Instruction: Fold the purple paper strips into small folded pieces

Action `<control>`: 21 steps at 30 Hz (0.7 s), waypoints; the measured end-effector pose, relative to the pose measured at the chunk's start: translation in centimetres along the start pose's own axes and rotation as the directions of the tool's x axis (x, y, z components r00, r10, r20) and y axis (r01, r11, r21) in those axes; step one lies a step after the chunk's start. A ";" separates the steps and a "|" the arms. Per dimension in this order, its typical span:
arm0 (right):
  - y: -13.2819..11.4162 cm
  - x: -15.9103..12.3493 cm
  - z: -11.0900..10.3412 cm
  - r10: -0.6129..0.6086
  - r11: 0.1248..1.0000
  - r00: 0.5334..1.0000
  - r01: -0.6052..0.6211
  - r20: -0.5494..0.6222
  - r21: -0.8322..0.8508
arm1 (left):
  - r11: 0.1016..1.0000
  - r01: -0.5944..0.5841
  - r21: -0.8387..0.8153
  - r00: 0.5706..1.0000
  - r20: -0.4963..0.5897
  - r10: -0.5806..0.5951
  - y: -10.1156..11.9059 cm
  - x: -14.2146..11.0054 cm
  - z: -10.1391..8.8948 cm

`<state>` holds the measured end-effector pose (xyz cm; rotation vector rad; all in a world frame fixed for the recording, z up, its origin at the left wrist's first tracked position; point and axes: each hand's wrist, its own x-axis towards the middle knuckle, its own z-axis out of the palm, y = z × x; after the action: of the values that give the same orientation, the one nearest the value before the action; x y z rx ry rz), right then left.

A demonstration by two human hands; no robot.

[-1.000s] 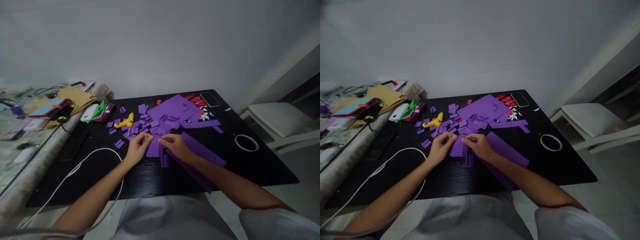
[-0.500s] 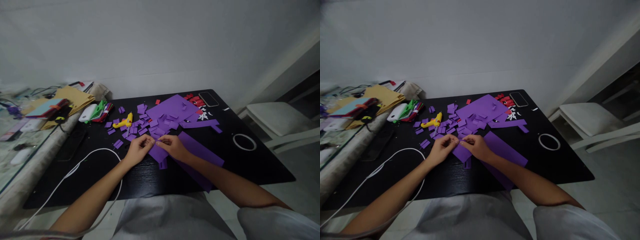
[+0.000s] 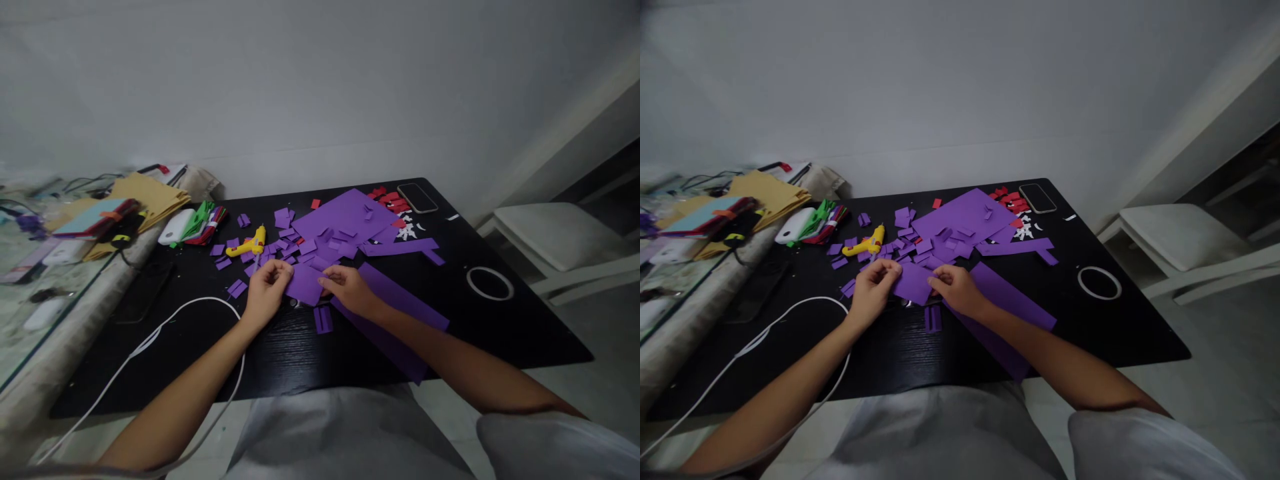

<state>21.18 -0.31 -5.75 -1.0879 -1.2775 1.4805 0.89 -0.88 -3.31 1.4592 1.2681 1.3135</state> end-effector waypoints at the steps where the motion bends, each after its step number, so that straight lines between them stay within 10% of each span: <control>1: -0.2 0.1 -0.1 -0.028 0.999 0.999 0.028 -0.042 -0.016 | 1.000 0.004 -0.008 1.000 0.016 -0.003 0.0 0.0 0.0; 10: -0.8 0.4 -0.6 -0.116 0.992 0.975 0.106 -0.190 -0.063 | 0.996 0.073 -0.053 0.993 0.093 -0.068 0.1 -0.2 -0.1; 21: -1.9 -1.0 -0.2 -0.177 0.984 0.984 0.177 -0.013 0.007 | 0.996 0.010 -0.086 0.988 0.156 0.004 0.6 -0.4 0.1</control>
<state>21.79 -1.05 -3.77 -0.9499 -1.3229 1.3429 1.10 -1.34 -2.85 1.4681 1.0985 1.2121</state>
